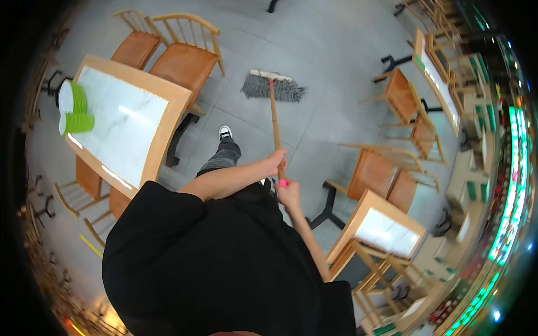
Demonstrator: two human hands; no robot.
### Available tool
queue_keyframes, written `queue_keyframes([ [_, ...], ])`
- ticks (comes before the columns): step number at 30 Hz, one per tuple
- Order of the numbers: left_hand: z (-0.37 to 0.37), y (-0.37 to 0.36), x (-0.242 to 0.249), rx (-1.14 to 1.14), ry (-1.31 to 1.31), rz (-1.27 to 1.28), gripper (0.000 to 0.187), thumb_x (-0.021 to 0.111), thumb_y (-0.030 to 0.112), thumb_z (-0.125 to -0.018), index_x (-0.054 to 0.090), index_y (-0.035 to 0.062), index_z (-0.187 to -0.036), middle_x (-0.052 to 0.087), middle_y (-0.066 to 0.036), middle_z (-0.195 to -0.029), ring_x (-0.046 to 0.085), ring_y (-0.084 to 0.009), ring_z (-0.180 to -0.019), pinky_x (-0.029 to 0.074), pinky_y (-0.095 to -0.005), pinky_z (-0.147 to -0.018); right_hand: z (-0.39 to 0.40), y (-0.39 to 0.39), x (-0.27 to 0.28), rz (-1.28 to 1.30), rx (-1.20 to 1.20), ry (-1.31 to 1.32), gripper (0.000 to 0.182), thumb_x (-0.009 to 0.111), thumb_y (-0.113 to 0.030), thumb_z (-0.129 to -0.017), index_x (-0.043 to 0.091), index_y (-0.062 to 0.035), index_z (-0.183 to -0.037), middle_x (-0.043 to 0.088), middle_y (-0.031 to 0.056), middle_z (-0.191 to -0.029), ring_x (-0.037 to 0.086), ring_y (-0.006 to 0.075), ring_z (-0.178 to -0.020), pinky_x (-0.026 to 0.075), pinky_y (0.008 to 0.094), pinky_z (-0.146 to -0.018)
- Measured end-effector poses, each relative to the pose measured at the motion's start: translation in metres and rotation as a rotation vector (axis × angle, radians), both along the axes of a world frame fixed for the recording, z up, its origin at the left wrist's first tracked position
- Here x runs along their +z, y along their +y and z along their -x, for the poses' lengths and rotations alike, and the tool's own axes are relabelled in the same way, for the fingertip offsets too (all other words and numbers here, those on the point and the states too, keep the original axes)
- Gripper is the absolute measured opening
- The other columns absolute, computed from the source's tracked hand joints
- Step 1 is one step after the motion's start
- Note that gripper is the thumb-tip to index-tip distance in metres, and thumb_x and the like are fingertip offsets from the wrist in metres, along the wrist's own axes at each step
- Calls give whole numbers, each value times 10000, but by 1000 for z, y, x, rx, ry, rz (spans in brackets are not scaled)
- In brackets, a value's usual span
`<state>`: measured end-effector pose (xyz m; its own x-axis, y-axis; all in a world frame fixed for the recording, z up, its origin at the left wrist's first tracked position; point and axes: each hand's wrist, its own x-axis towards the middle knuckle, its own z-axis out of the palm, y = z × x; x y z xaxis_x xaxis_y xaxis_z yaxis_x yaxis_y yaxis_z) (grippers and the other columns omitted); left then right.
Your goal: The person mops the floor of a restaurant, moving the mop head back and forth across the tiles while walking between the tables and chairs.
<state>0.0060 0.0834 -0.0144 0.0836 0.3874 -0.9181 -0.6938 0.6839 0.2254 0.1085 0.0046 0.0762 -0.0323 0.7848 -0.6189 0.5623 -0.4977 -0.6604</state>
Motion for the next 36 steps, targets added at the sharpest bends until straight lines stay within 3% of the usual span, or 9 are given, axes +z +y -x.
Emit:
queue_keyframes([
  [5, 31, 9, -75, -135, 313, -180, 144, 563, 192, -816, 506, 76, -879, 494, -73, -818, 458, -174, -710, 427, -333, -631, 69, 37, -37, 90, -190, 274, 241, 493, -215, -886, 557, 15, -855, 500, 24, -611, 413, 107, -401, 308, 277, -368],
  [8, 55, 24, 28, -33, 142, 13, 141, 550, 176, -832, 498, 63, -897, 491, -70, -794, 501, -191, -714, 462, -332, -624, 67, 53, -20, 122, -129, 263, 174, 528, -158, -855, 546, 15, -858, 502, 23, -619, 424, 104, -402, 313, 273, -365],
  [11, 25, 21, 27, 103, 28, -76, 149, 546, 192, -846, 482, 68, -897, 483, -65, -778, 543, -206, -706, 500, -328, -613, 34, 47, 11, 108, -49, 255, 111, 572, -91, -800, 536, 5, -842, 486, 14, -607, 423, 94, -404, 310, 261, -365],
  [14, -2, 17, -4, 273, -133, -113, 257, 583, 223, -829, 444, 63, -975, 448, -79, -774, 534, -184, -660, 501, -324, -528, -8, -1, 79, 129, -50, 225, 144, 595, -64, -739, 546, -3, -860, 483, 15, -605, 446, 104, -440, 327, 273, -386],
  [17, -27, 12, 29, 256, -205, 281, 217, 583, 166, -803, 427, 89, -933, 432, -55, -736, 490, -156, -592, 452, -293, -497, -68, -74, 141, 140, -105, 214, 142, 614, -57, -731, 540, -29, -850, 466, -10, -626, 430, 76, -476, 324, 247, -406],
  [21, -146, -75, 70, -137, -206, 236, 215, 581, 66, -768, 381, 92, -841, 424, -52, -736, 425, -150, -517, 397, -311, -448, -168, -150, 237, 238, -196, 158, 271, 644, -71, -739, 594, -4, -997, 467, -30, -618, 423, 49, -458, 322, 217, -407],
  [25, -182, -130, 171, -297, -429, 270, 128, 546, 39, -764, 437, 73, -823, 444, -58, -773, 508, -178, -684, 491, -346, -735, -227, -188, 308, 282, -231, 65, 402, 648, -38, -726, 599, 10, -1122, 469, -33, -594, 414, 47, -414, 312, 209, -382],
  [27, -186, -138, 179, -331, -440, 286, 109, 537, 39, -769, 449, 69, -826, 448, -54, -773, 519, -182, -727, 486, -346, -800, -236, -190, 316, 287, -229, 45, 397, 646, -22, -722, 600, 19, -1114, 465, -34, -590, 409, 49, -409, 306, 212, -374],
  [36, -129, -87, 105, 4, -265, 409, 84, 504, 46, -770, 451, 82, -826, 423, -44, -725, 445, -164, -592, 464, -358, -567, -169, -104, 274, 360, -16, 32, 228, 643, -61, -751, 587, -2, -964, 456, -19, -594, 418, 67, -433, 328, 237, -409],
])
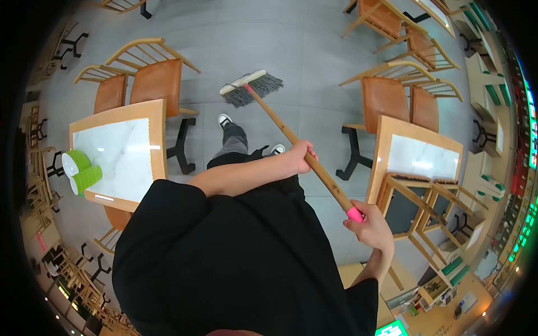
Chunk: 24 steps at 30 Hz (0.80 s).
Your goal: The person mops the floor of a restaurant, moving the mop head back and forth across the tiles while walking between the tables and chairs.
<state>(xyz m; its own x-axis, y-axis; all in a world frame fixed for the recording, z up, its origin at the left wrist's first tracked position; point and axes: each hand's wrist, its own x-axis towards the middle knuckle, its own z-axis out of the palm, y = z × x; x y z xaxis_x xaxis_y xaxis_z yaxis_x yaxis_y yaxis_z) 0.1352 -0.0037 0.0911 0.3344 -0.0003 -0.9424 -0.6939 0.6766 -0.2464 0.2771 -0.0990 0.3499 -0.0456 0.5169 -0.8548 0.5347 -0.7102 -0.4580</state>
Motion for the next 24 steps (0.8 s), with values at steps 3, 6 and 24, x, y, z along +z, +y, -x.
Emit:
queue_keyframes([
  [3, 23, 22, 5, 11, -12, -53, 142, 512, 53, -769, 435, 75, -886, 408, -53, -730, 437, -164, -612, 457, -346, -550, 15, 24, 0, -13, -1, 20, 254, 638, -56, -751, 596, -4, -997, 469, -22, -601, 421, 66, -432, 330, 235, -410],
  [6, 31, 32, 9, 2, 106, -86, 130, 535, 58, -780, 408, 87, -788, 398, -35, -714, 428, -158, -602, 454, -336, -578, 27, 29, -3, -26, -45, 50, 294, 633, -43, -747, 605, -3, -1037, 480, -24, -609, 420, 61, -433, 329, 230, -411],
  [24, -18, -50, 50, -144, -88, -218, 169, 570, 70, -795, 405, 63, -829, 420, -52, -739, 470, -155, -639, 521, -357, -649, -24, -71, 18, -191, -28, -131, 437, 662, -11, -703, 578, 33, -1130, 486, -27, -675, 453, 54, -563, 359, 226, -486],
])
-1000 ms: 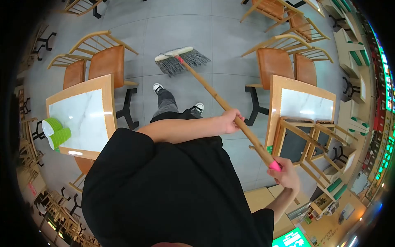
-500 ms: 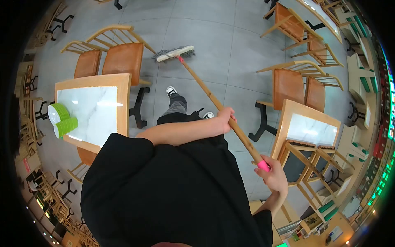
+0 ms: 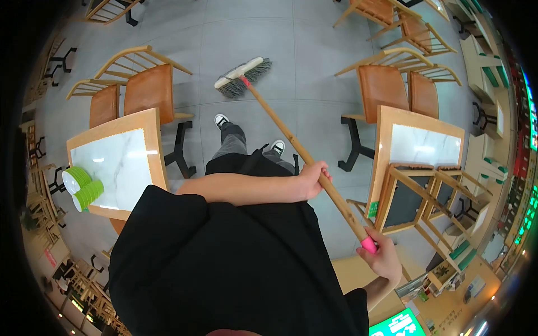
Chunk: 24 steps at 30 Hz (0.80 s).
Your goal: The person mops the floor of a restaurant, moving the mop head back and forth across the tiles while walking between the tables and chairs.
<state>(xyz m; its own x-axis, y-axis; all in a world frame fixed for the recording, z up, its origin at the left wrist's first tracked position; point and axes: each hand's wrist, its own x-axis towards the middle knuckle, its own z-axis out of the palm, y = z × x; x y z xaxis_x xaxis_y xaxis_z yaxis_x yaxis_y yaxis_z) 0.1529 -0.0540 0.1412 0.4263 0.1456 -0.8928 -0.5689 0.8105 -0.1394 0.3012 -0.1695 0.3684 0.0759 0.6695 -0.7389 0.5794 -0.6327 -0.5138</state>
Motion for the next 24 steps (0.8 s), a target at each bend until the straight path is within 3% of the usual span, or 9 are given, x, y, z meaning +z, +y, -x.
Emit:
queue_keyframes([
  [2, -10, -6, -32, -73, -29, 67, 168, 564, 89, -807, 409, 56, -864, 431, -56, -760, 484, -164, -657, 525, -373, -668, 5, 7, -8, 78, -35, -18, 421, 660, -20, -716, 574, 39, -1124, 480, -26, -679, 452, 54, -563, 357, 229, -485],
  [3, -13, -6, -47, -102, -42, 98, 170, 560, 98, -813, 411, 53, -881, 436, -57, -771, 491, -168, -667, 527, -381, -677, 1, -2, -23, -20, 7, -29, 349, 655, -39, -741, 584, 35, -1075, 483, -14, -643, 452, 62, -496, 347, 237, -433],
  [6, -17, -2, -68, -218, -40, 163, 192, 543, 134, -841, 418, 53, -963, 444, -63, -796, 508, -185, -694, 523, -396, -693, 19, 29, -17, 271, -95, 8, 239, 639, -77, -766, 584, 38, -968, 500, 31, -626, 494, 99, -511, 386, 260, -461],
  [8, -18, -2, -113, -268, 48, 139, 207, 531, 152, -856, 417, 62, -1004, 442, -67, -790, 517, -196, -705, 519, -392, -678, 24, 29, -53, 251, -135, 52, 162, 633, -81, -770, 572, 23, -879, 473, 15, -582, 461, 87, -446, 348, 263, -408],
  [12, -5, 13, -109, -328, 223, 126, 193, 526, 165, -869, 432, 89, -1020, 438, -70, -777, 505, -194, -681, 499, -376, -606, 44, 35, -67, 214, -191, 92, 124, 637, -77, -762, 547, 7, -774, 455, 5, -541, 419, 92, -386, 319, 268, -375],
  [15, 11, 15, -99, -274, 307, 39, 194, 442, 124, -849, 424, 64, -1033, 439, -85, -785, 478, -192, -643, 463, -362, -534, 63, 43, -56, 168, -81, 73, 154, 629, -76, -749, 544, 26, -828, 441, 66, -547, 431, 150, -464, 365, 309, -462],
  [18, 26, 39, -90, -164, 237, 92, 205, 459, 142, -854, 425, 67, -1041, 440, -89, -786, 465, -193, -627, 441, -353, -498, 71, 58, -57, 50, 13, 22, 199, 628, -79, -722, 542, 28, -865, 441, 115, -574, 437, 202, -542, 389, 345, -538],
  [20, 37, 66, -108, -110, 228, 54, 219, 475, 164, -856, 424, 68, -1046, 444, -92, -786, 470, -198, -625, 456, -358, -509, 76, 77, -78, -91, 87, -19, 203, 631, -81, -707, 548, 28, -856, 462, 130, -583, 437, 215, -545, 396, 350, -544],
  [24, 82, 134, -166, -23, 134, 102, 231, 489, 206, -861, 427, 73, -1039, 454, -91, -782, 488, -203, -630, 489, -368, -536, 104, 126, -155, -65, 67, -9, 199, 618, -86, -682, 568, 30, -836, 510, 175, -612, 493, 267, -561, 424, 378, -578],
])
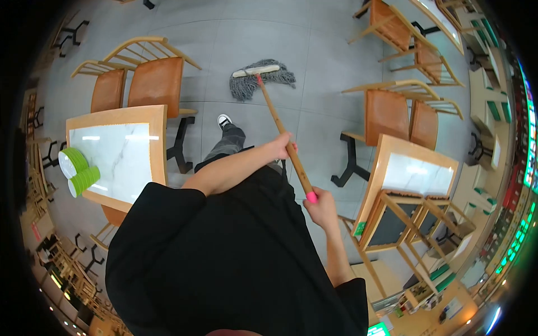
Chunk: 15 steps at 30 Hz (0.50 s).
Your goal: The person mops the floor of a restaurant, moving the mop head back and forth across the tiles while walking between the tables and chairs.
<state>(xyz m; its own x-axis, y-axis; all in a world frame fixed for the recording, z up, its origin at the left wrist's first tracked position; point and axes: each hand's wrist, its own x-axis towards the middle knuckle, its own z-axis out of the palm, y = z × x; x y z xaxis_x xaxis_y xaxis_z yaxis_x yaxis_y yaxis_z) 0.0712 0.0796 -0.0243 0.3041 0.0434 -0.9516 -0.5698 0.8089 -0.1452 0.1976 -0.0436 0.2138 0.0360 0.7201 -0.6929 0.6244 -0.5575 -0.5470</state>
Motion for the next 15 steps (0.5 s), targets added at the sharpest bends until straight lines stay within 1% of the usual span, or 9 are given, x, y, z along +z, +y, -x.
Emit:
queue_keyframes([
  [1, 11, 12, -12, 0, 29, -49, 237, 488, 212, -863, 427, 72, -1045, 463, -94, -790, 497, -204, -640, 495, -370, -545, 14, 11, -11, -65, 13, 3, 196, 612, -92, -677, 572, 32, -825, 523, 187, -620, 516, 284, -568, 432, 388, -588],
  [3, 29, 30, -29, -18, 90, -147, 252, 484, 226, -868, 428, 71, -1058, 483, -99, -807, 517, -205, -661, 507, -375, -562, 39, 30, -35, -106, 63, -52, 203, 608, -101, -672, 576, 29, -825, 533, 194, -624, 541, 305, -584, 437, 397, -592],
  [4, 32, 37, -25, -6, 110, -187, 261, 488, 228, -867, 431, 64, -1062, 493, -105, -819, 522, -205, -666, 509, -372, -565, 45, 43, -51, -130, 90, -82, 207, 606, -106, -669, 577, 28, -825, 538, 198, -626, 554, 315, -592, 440, 402, -594],
  [6, 37, 42, -11, 27, 155, -254, 280, 494, 233, -866, 436, 51, -1072, 514, -118, -844, 534, -205, -677, 512, -366, -571, 49, 70, -97, -98, 7, 26, 221, 605, -111, -654, 576, 33, -818, 550, 200, -622, 575, 321, -601, 445, 408, -592],
  [8, 34, 51, 3, 80, 214, -332, 272, 487, 236, -864, 460, 34, -1045, 532, -118, -834, 538, -199, -671, 493, -354, -553, 67, 111, -127, -108, 16, 61, 212, 602, -113, -668, 582, 36, -819, 557, 193, -619, 585, 320, -592, 442, 410, -583],
  [9, 36, 52, 7, 103, 248, -369, 271, 484, 238, -862, 472, 26, -1031, 541, -117, -829, 539, -197, -668, 484, -349, -544, 80, 131, -147, -161, 18, 98, 203, 584, -114, -718, 590, 42, -849, 547, 129, -592, 526, 229, -494, 397, 355, -470],
  [10, 48, 55, 9, 22, 325, -475, 257, 476, 235, -861, 484, 25, -1007, 543, -112, -812, 539, -193, -665, 471, -349, -539, 95, 151, -163, -217, 21, 137, 199, 567, -115, -768, 598, 48, -879, 537, 65, -565, 466, 138, -395, 353, 299, -357],
  [12, 83, 70, 8, -134, 494, -684, 236, 461, 230, -858, 507, 21, -959, 549, -101, -778, 538, -185, -660, 445, -351, -529, 126, 185, -174, -86, -47, 270, 210, 511, -149, -823, 579, 30, -907, 533, 63, -574, 442, 131, -380, 320, 287, -333],
  [15, 126, 78, 17, 64, 336, -587, 224, 443, 231, -860, 513, 22, -900, 532, -75, -719, 525, -179, -641, 410, -370, -524, 166, 215, -188, 21, -96, 328, 196, 466, -151, -844, 553, -6, -943, 525, 52, -596, 425, 122, -383, 297, 277, -333],
])
